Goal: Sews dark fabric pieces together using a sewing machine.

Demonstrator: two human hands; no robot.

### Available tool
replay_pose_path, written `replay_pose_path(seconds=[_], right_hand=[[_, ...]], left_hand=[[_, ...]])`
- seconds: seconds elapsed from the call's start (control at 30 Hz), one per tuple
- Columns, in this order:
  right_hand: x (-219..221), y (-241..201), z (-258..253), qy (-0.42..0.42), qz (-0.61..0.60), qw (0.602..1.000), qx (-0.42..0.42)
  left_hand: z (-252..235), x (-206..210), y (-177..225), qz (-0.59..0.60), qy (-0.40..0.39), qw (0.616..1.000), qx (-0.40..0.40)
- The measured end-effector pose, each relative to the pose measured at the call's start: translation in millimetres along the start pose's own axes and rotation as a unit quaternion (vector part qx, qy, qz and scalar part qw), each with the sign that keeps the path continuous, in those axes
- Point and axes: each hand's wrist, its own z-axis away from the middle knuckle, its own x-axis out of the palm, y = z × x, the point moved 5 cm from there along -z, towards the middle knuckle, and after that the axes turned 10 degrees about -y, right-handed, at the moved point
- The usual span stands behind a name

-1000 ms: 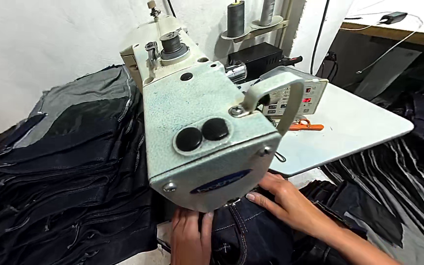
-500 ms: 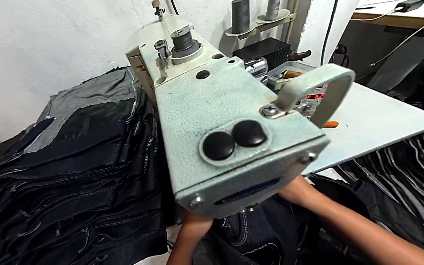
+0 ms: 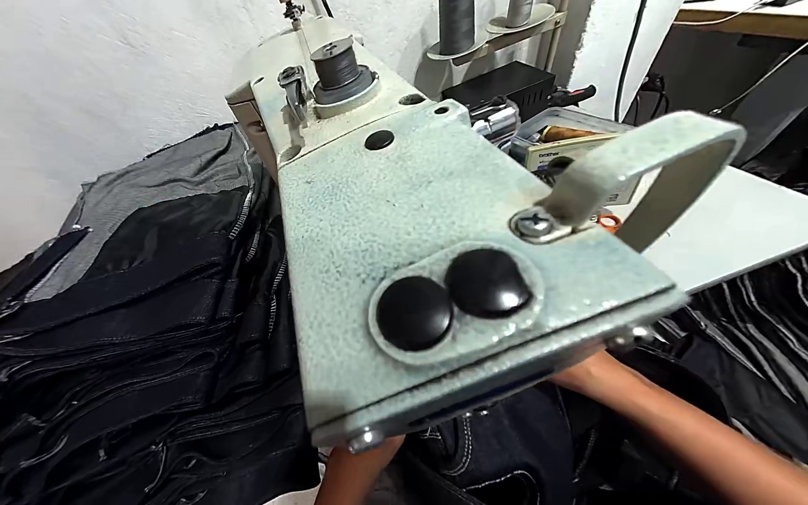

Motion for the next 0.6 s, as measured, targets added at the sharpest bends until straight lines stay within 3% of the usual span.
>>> replay_pose_path(seconds=[0.13,0.23,0.37,0.53,0.6], right_hand=[[-9.2,-10.2,0.1,-0.015,0.090,0.995,-0.034],[-20.3,-27.5,5.6,-0.002,0.180,0.982,-0.048],[-47.3,-39.7,12.3,0.051,0.178,0.978,-0.093],[-81.0,12.7,35.4,0.040,0.155,0.987,-0.008],[-91.1,40.9,52.7,0.039,0.051,0.996,0.054]], left_hand=[[8.0,-16.1,11.5,-0.037,0.001,0.999,0.032],[8.2,-15.0,14.0,-0.034,-0.025,0.999,0.003],[6.2,-15.2,11.9,-0.046,-0.019,0.999,-0.001],[0.1,-16.6,21.2,-0.035,-0.072,0.993,-0.092],[0.1,-17.5,25.8,-0.040,-0.071,0.992,-0.094]])
